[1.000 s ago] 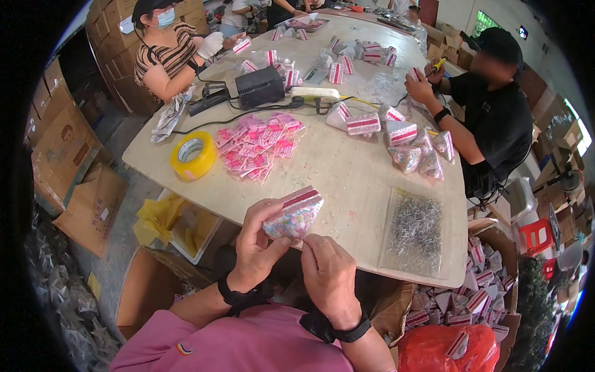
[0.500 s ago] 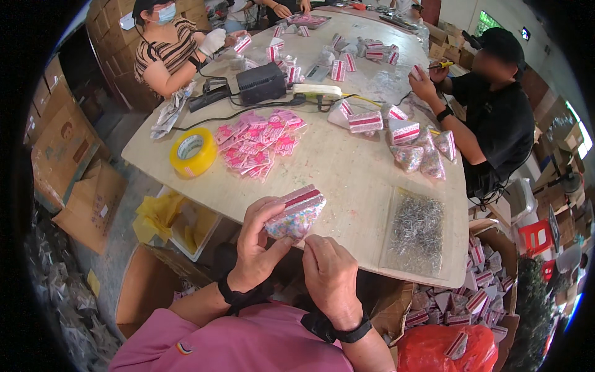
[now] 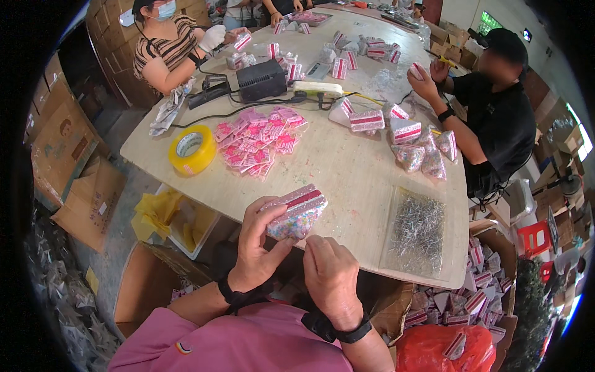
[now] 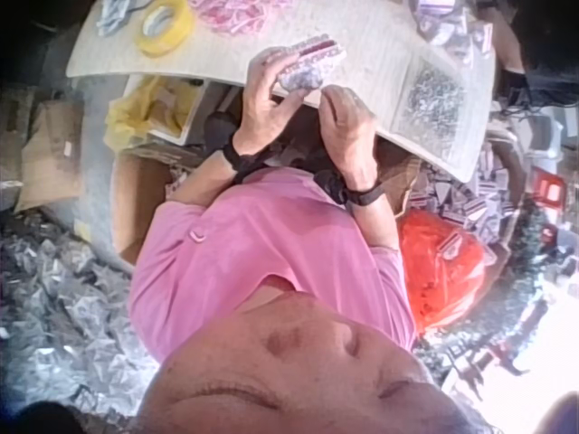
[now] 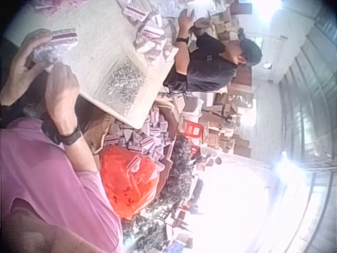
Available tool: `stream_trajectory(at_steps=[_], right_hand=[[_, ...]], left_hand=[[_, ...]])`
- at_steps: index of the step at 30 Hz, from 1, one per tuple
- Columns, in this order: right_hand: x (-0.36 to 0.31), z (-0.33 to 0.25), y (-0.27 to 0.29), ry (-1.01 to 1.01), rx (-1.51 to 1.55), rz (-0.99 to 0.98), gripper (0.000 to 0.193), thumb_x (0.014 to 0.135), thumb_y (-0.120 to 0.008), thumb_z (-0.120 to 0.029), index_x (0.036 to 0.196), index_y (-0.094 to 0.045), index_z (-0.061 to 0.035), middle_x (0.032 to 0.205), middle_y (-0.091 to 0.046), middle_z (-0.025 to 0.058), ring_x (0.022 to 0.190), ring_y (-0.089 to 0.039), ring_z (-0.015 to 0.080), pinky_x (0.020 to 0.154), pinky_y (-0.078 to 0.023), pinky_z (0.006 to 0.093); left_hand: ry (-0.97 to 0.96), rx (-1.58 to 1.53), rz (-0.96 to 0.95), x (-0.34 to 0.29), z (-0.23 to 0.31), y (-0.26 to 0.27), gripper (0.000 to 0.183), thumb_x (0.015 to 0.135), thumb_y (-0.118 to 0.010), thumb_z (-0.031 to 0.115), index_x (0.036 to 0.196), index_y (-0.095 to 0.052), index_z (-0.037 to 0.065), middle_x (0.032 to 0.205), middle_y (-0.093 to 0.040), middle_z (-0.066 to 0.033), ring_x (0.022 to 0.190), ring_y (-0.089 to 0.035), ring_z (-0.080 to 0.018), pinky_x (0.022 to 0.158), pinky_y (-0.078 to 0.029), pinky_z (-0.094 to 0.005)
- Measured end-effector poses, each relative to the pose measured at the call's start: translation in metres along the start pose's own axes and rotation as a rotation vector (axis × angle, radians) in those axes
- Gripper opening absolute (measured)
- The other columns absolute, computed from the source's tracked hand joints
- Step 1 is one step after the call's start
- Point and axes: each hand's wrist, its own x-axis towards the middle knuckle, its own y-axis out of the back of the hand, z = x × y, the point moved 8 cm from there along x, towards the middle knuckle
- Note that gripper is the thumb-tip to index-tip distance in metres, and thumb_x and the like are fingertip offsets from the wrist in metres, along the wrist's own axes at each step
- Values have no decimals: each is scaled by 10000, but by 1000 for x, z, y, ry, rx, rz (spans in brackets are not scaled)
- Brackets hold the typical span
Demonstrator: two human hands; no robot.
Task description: The person is assembling and packaging small triangular objects into bags and applying pink labels to them at a work table.
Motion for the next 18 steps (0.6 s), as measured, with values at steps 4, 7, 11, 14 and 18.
stream_trajectory(at_steps=[4,7,11,14,18], right_hand=[[0,2,-2,1,-37,-9,113,799,-625,-8,897,-577,-36,734,-560,128,602,-547,319,544,-437,406],[0,3,-2,18,-57,8,110,799,-623,-8,891,-571,-39,730,-557,126,593,-539,318,543,-434,407],[-1,7,-4,20,-75,0,116,800,-621,-8,900,-571,-41,732,-558,126,595,-543,319,547,-437,410],[0,9,-6,10,-59,2,114,800,-621,-7,898,-571,-41,732,-559,127,595,-544,320,547,-439,413],[0,10,-4,-7,-59,12,104,802,-620,-10,889,-572,-40,726,-558,128,594,-545,322,547,-441,414]], left_hand=[[-110,155,36,4,13,3,603,723,-710,-30,1283,-522,90,1288,-416,-201,1114,-506,-346,921,-441,-387],[-115,220,22,3,15,0,622,713,-719,-33,1289,-523,93,1291,-410,-204,1092,-513,-349,909,-443,-388],[-135,229,6,4,13,0,630,709,-726,-31,1293,-523,94,1293,-410,-197,1077,-517,-337,888,-444,-378],[-101,195,1,3,8,0,630,709,-730,-27,1292,-524,93,1295,-410,-192,1082,-512,-327,886,-438,-371],[-93,180,-2,3,7,-1,629,708,-732,-25,1290,-526,92,1296,-410,-189,1092,-503,-324,898,-430,-371]])
